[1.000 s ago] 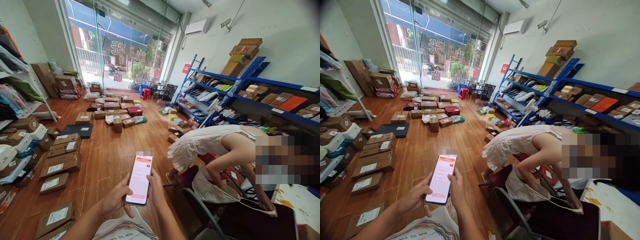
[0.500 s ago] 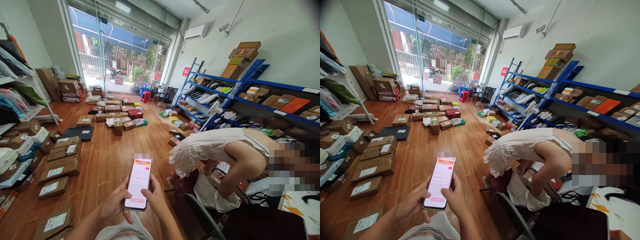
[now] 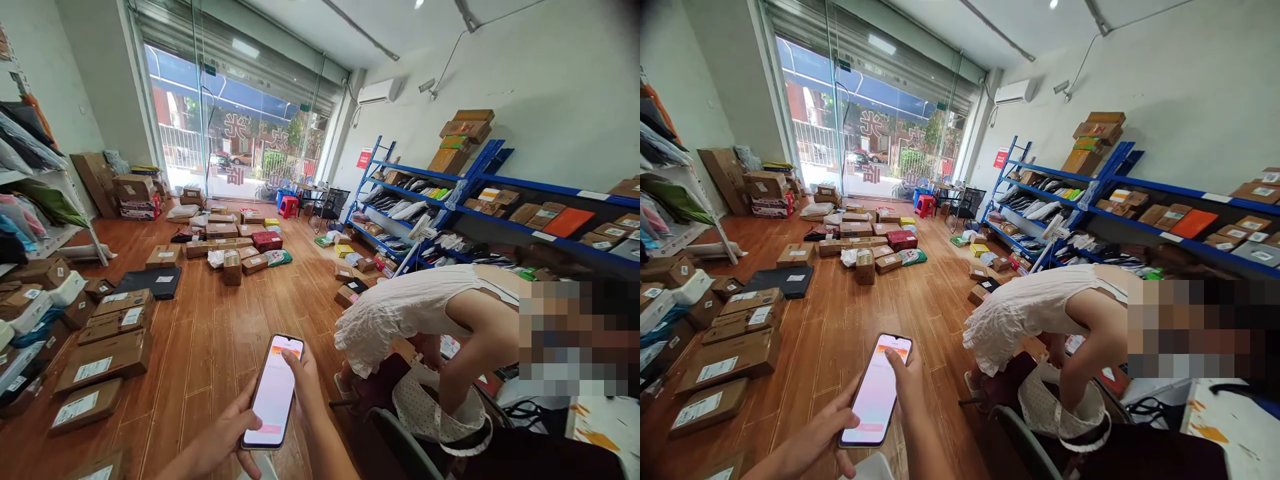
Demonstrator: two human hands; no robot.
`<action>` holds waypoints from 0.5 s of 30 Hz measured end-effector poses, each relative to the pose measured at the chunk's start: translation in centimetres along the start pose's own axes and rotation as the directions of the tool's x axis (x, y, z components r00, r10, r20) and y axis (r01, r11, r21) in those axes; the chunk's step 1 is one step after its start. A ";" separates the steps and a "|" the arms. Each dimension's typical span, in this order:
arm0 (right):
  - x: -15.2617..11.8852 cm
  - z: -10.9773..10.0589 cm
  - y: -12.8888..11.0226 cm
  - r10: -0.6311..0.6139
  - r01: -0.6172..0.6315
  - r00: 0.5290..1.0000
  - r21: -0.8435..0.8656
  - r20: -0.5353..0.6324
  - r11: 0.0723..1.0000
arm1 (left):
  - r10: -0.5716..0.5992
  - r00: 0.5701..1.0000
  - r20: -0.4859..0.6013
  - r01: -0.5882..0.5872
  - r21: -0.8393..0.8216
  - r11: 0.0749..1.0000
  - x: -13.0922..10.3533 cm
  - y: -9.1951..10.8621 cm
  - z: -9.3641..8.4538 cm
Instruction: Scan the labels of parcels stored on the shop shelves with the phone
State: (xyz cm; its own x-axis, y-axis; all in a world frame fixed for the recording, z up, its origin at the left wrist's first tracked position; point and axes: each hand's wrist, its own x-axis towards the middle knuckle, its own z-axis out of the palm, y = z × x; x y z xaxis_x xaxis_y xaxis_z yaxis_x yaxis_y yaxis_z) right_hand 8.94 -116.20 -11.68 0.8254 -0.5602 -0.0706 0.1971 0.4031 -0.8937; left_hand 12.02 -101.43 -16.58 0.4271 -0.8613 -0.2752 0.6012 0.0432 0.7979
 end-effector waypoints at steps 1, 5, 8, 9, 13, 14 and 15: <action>0.3 0.4 -0.1 -0.012 0.012 1.000 0.000 -0.027 1.000 | -0.002 1.000 -0.004 0.002 0.032 0.999 0.0 -0.1 -0.3; 0.8 1.8 0.3 -0.008 0.010 0.997 0.019 -0.073 1.000 | 0.024 0.999 -0.043 -0.019 0.102 0.995 -0.4 0.1 -1.4; 0.4 2.8 1.2 0.057 -0.057 0.998 0.047 -0.010 0.997 | 0.028 1.000 -0.004 -0.028 0.004 1.000 -1.2 1.1 -2.4; 0.2 3.1 1.5 0.073 -0.074 0.997 0.041 0.024 0.996 | 0.032 0.999 0.011 -0.032 -0.051 0.998 -1.5 1.5 -2.7; 0.1 4.9 3.2 0.138 -0.137 0.971 -0.014 0.195 0.990 | 0.099 0.995 -0.009 -0.098 -0.245 0.965 -3.1 3.4 -4.0; 0.3 5.4 3.7 0.154 -0.152 0.962 -0.024 0.225 0.988 | 0.123 0.992 -0.026 -0.125 -0.269 0.955 -3.4 3.9 -4.2; 0.7 6.0 4.3 0.167 -0.164 0.957 -0.033 0.239 0.986 | 0.142 0.989 -0.042 -0.148 -0.284 0.947 -3.6 4.3 -4.5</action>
State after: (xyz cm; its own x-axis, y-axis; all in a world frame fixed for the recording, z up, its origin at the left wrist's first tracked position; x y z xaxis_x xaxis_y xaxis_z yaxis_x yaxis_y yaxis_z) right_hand 13.50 -110.56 -12.89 0.9488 -0.2956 -0.1110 0.0416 0.4654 -0.8841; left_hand 16.13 -95.87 -14.57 0.5363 -0.8243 -0.1813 0.6979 0.3122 0.6446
